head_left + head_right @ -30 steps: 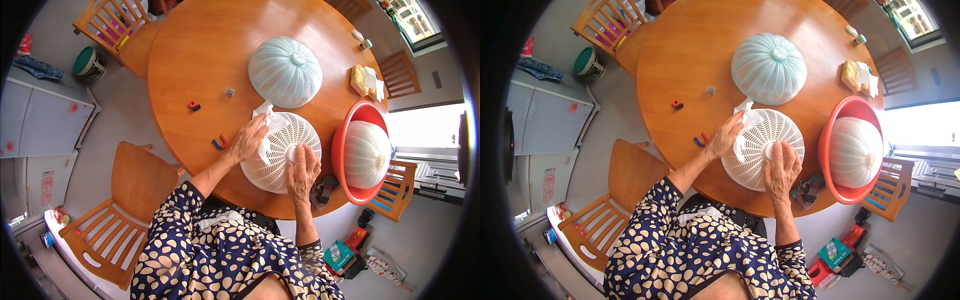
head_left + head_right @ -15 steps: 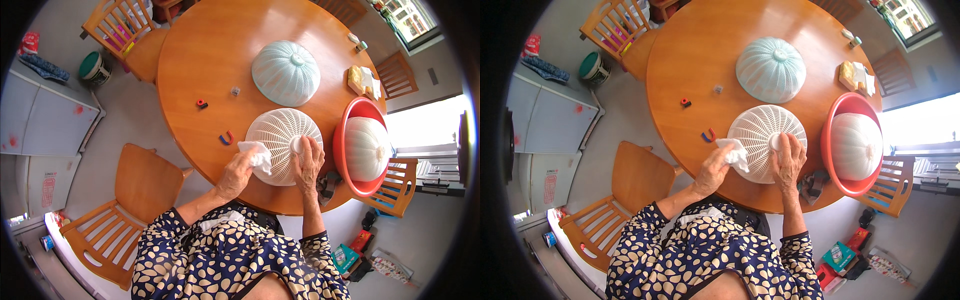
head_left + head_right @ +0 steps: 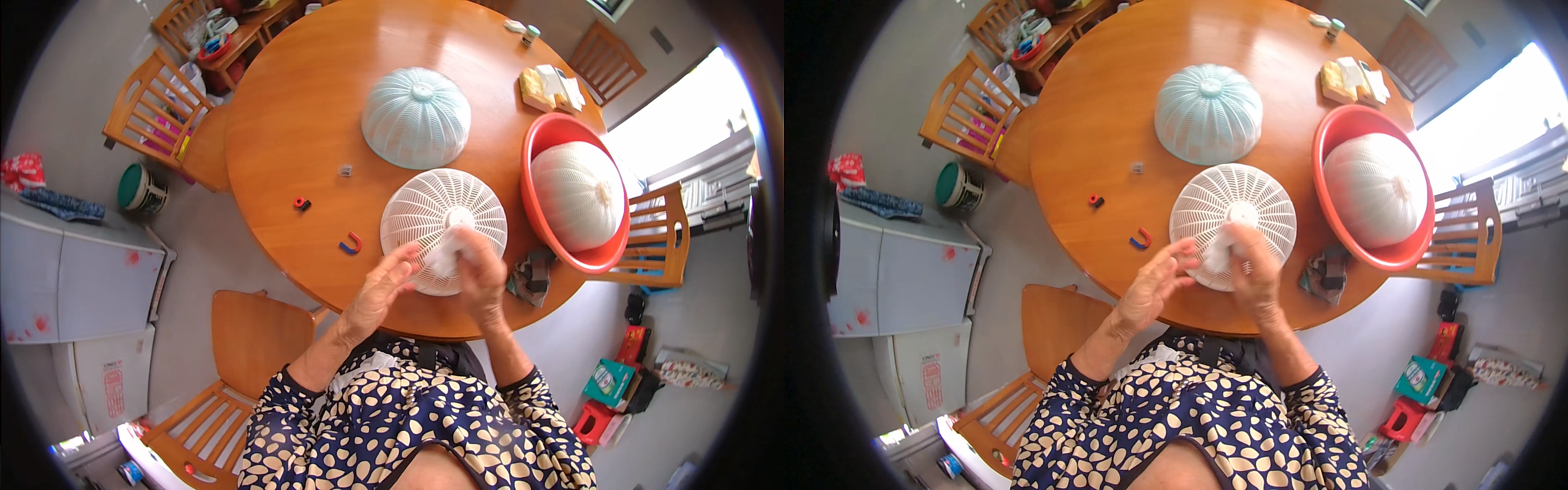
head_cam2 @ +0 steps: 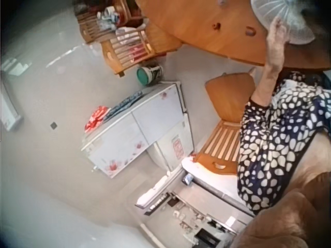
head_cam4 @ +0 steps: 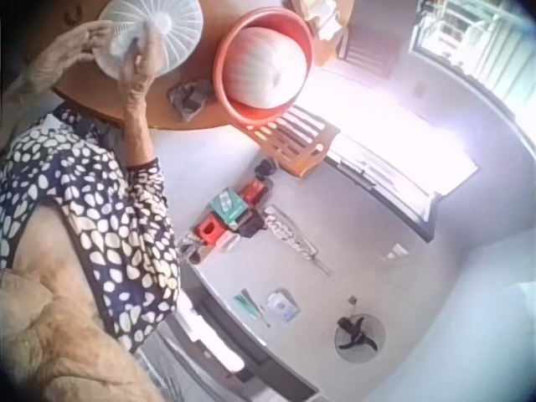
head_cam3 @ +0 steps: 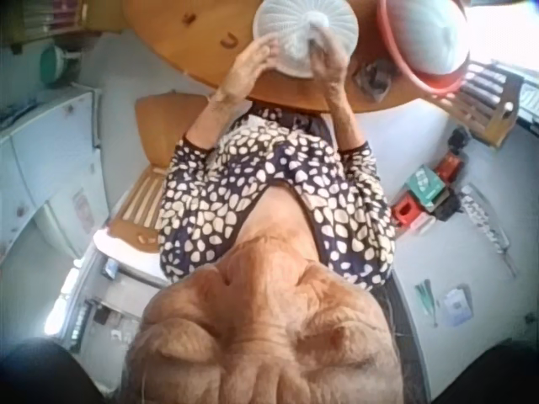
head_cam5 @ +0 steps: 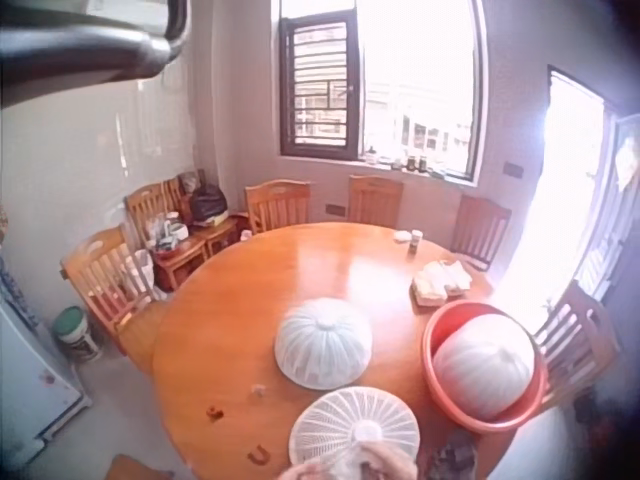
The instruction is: The person wipes the interior and exterior surfaces of white plastic baskets using a tissue and a cloth. They handle the baskets one at a time, rotating them to access different areas, and switch between cleaning materials during the process.
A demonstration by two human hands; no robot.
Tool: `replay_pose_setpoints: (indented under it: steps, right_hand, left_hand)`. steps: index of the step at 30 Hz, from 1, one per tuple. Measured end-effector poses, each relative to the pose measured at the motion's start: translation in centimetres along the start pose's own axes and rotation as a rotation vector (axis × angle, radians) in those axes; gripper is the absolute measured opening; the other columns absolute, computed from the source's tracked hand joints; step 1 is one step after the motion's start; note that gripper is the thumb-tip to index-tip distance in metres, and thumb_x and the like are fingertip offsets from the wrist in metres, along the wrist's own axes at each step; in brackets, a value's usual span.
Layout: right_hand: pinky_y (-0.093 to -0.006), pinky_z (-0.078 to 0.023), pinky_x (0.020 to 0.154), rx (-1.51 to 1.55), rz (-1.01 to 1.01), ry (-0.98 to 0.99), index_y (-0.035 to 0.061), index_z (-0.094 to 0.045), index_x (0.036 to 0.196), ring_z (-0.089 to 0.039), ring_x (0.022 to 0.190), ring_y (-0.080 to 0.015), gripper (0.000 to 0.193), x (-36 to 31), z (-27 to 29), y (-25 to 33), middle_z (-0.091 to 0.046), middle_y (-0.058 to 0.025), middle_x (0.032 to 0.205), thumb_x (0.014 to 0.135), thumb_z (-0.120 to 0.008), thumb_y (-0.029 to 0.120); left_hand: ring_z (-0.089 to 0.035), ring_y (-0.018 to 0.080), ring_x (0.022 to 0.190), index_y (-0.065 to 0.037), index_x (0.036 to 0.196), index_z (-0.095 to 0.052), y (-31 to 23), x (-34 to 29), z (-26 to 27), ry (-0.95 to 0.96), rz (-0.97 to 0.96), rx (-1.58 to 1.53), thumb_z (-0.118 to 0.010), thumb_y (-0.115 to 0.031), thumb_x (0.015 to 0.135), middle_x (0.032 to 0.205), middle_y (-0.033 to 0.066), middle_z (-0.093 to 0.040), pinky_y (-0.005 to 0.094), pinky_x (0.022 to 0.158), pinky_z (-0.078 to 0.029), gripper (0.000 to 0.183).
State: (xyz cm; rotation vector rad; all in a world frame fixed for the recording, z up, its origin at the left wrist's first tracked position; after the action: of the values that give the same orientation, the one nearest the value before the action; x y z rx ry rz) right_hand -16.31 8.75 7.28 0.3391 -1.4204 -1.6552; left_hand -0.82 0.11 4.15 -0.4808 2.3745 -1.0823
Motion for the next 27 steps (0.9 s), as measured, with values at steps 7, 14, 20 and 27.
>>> replay_pose_setpoints:
  steps: [7, 14, 20, 27]
  right_hand:
    - [-0.0388, -0.048, 0.076, -0.462, 0.074, -0.251, 0.0027, -0.060, 0.111, -0.057, 0.090, -0.0311, 0.033, 1.1, 4.2, -5.1, -0.055, -0.0161, 0.100, 0.079, -0.066, -0.002]
    - [-0.0217, -0.046, 0.066, 0.139, -0.434, -0.019, 0.0030, -0.059, 0.116, -0.054, 0.080, -0.0073, 0.028, -3.3, 4.0, -3.1, -0.058, -0.0026, 0.093, 0.090, -0.065, 0.014]
    - [-0.0216, -0.046, 0.066, 0.638, -0.511, -0.145, 0.0027, -0.053, 0.121, -0.055, 0.076, -0.0063, 0.037, -2.9, 3.2, -1.5, -0.061, -0.0024, 0.087, 0.089, -0.067, 0.017]
    - [-0.0203, -0.048, 0.073, 0.755, -0.507, -0.153, 0.0013, -0.054, 0.111, -0.058, 0.081, -0.0059, 0.026, -4.2, 3.7, -2.8, -0.063, -0.0028, 0.093, 0.087, -0.065, 0.003]
  left_hand:
    - [-0.054, 0.0232, 0.107, -0.005, 0.119, -0.056, -0.2, 2.7, -2.2, -0.127, -0.513, 0.893, -0.068, -0.009, 0.083, 0.115, 0.0098, -0.055, 0.0352, 0.090, -0.045, 0.038]
    - [-0.053, 0.0295, 0.106, -0.007, 0.117, -0.058, -0.9, 2.5, -7.0, -0.043, -0.805, 1.224, -0.074, -0.012, 0.075, 0.112, 0.0114, -0.056, 0.0393, 0.093, -0.044, 0.045]
    - [-0.062, 0.0099, 0.090, -0.001, 0.116, -0.058, 2.6, 4.1, -4.8, 0.096, -0.258, 0.337, -0.060, -0.004, 0.091, 0.101, 0.0047, -0.065, 0.0254, 0.079, -0.052, 0.025]
    - [-0.063, 0.0215, 0.102, -0.002, 0.124, -0.053, 4.1, 3.7, -5.1, 0.114, 0.070, -0.327, -0.046, -0.014, 0.099, 0.116, 0.0099, -0.062, 0.0376, 0.087, -0.054, 0.029]
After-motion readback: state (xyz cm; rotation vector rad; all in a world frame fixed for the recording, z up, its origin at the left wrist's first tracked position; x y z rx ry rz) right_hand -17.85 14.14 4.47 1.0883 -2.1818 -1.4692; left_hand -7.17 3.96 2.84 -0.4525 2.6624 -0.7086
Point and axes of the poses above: each hand's wrist, its own x-axis towards the middle knuckle, its own z-axis out of the back of the hand, y = z × x, the point moved 5 cm from there along x, towards the middle knuckle
